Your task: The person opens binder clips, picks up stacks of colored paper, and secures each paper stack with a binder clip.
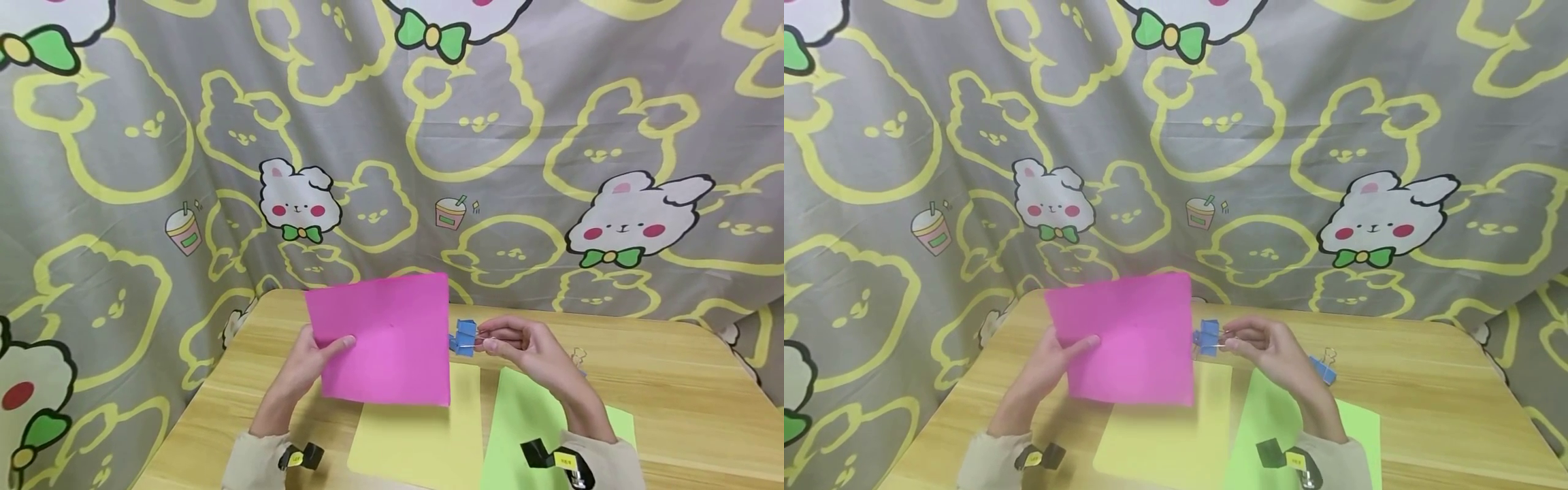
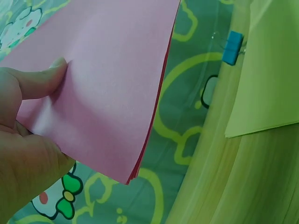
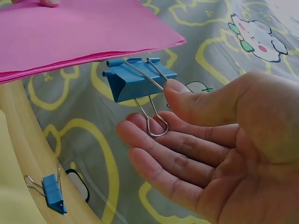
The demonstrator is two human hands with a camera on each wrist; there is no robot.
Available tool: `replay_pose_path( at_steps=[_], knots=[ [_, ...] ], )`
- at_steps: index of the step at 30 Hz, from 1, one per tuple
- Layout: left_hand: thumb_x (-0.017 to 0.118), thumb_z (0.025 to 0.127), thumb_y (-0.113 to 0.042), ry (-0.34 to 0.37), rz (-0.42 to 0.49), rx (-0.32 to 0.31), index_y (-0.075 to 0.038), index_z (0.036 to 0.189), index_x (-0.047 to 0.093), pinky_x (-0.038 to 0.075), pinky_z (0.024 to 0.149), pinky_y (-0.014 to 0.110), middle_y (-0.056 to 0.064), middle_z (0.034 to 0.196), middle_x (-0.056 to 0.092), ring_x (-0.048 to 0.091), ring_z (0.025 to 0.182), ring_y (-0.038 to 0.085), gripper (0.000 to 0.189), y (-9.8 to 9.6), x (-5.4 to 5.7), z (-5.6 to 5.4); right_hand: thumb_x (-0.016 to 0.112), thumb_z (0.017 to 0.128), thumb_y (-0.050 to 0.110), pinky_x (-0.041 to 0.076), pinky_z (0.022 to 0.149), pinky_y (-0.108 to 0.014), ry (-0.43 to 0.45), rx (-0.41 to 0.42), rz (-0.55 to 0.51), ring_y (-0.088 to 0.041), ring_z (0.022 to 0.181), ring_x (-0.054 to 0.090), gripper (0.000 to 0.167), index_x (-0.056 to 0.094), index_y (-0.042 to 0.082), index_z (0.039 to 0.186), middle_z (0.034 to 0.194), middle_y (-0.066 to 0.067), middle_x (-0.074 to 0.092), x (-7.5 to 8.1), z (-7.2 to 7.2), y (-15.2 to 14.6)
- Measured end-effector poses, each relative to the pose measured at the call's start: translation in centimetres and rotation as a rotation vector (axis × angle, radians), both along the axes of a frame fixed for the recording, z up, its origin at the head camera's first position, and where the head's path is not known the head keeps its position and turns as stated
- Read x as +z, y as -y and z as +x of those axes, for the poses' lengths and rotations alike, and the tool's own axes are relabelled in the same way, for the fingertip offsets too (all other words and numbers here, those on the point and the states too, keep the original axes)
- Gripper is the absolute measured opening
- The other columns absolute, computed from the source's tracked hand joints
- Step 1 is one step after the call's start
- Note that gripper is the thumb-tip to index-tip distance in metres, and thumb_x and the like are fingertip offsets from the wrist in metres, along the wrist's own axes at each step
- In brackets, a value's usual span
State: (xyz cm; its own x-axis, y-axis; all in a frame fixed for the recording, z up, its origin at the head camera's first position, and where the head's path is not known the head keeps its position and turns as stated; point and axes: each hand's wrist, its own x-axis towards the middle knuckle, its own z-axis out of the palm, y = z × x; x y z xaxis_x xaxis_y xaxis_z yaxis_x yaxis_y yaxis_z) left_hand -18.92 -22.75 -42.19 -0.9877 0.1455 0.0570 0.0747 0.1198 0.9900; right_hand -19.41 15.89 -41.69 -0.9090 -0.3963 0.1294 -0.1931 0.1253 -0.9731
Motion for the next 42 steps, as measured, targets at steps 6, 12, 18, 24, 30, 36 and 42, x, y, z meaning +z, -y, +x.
replay_pose_path(
  at_steps=[6, 12, 18, 24, 30, 36, 42],
  knots=[
    [0.072, 0.096, -0.008, -0.011, 0.002, -0.023, 0.006, 0.124, 0.058, 0.059, 0.082, 0.04, 0.017, 0.107, 0.07, 0.071, 0.093, 0.028, 0.034, -0.3, -0.3, 0.0, 0.067, 0.1, 0.01, 0.057, 0.092, -0.033, 0.002, 0.005, -0.004, -0.026, 0.106, 0.072, 0.031, 0.063, -0.009, 0.124, 0.115, -0.022, 0.073, -0.1, 0.1, 0.2],
    [0.072, 0.096, -0.008, -0.007, -0.003, -0.026, 0.006, 0.124, 0.058, 0.059, 0.082, 0.039, 0.018, 0.108, 0.07, 0.071, 0.093, 0.028, 0.034, -0.5, -0.3, 0.0, 0.068, 0.1, 0.013, 0.056, 0.091, -0.028, 0.01, 0.011, 0.0, -0.026, 0.104, 0.073, 0.031, 0.065, -0.006, 0.124, 0.114, -0.018, 0.074, -0.1, -0.1, 0.5],
    [0.072, 0.095, -0.007, 0.001, -0.007, -0.019, 0.005, 0.124, 0.059, 0.059, 0.082, 0.039, 0.018, 0.108, 0.07, 0.071, 0.093, 0.028, 0.033, -1.0, -0.1, 0.3, 0.068, 0.1, 0.012, 0.056, 0.091, -0.027, 0.006, 0.033, -0.008, -0.022, 0.104, 0.073, 0.031, 0.064, -0.007, 0.125, 0.116, -0.02, 0.073, -0.1, -0.2, 0.8],
    [0.072, 0.095, -0.006, -0.007, -0.024, -0.029, 0.005, 0.122, 0.06, 0.059, 0.082, 0.04, 0.017, 0.107, 0.07, 0.071, 0.093, 0.028, 0.033, -1.3, -0.3, 0.2, 0.068, 0.1, 0.01, 0.056, 0.091, -0.028, 0.009, 0.03, -0.008, -0.02, 0.106, 0.072, 0.032, 0.063, -0.008, 0.126, 0.119, -0.021, 0.071, -0.3, -0.3, 1.1],
    [0.073, 0.094, -0.006, -0.001, -0.024, -0.046, 0.007, 0.122, 0.06, 0.059, 0.083, 0.04, 0.018, 0.107, 0.07, 0.071, 0.094, 0.028, 0.034, -1.5, -0.3, 0.2, 0.068, 0.099, 0.009, 0.057, 0.09, -0.029, 0.0, 0.03, 0.0, -0.019, 0.108, 0.071, 0.032, 0.063, -0.008, 0.126, 0.12, -0.021, 0.071, -0.5, -0.4, 1.3],
    [0.072, 0.095, -0.006, 0.019, -0.007, -0.034, 0.007, 0.124, 0.059, 0.058, 0.085, 0.039, 0.017, 0.108, 0.07, 0.071, 0.096, 0.027, 0.034, -1.6, -0.4, 0.2, 0.068, 0.099, 0.011, 0.057, 0.09, -0.029, 0.002, 0.041, 0.011, -0.023, 0.109, 0.071, 0.036, 0.062, -0.009, 0.129, 0.121, -0.021, 0.071, -0.5, -0.3, 1.4],
    [0.072, 0.095, -0.008, 0.024, 0.0, -0.052, 0.007, 0.125, 0.058, 0.059, 0.085, 0.041, 0.019, 0.11, 0.07, 0.071, 0.097, 0.029, 0.036, -1.7, -0.5, 0.2, 0.069, 0.099, 0.013, 0.057, 0.091, -0.029, 0.015, 0.052, 0.003, -0.025, 0.112, 0.07, 0.039, 0.06, -0.009, 0.131, 0.123, -0.021, 0.07, -0.4, -0.2, 1.2]
  ],
)
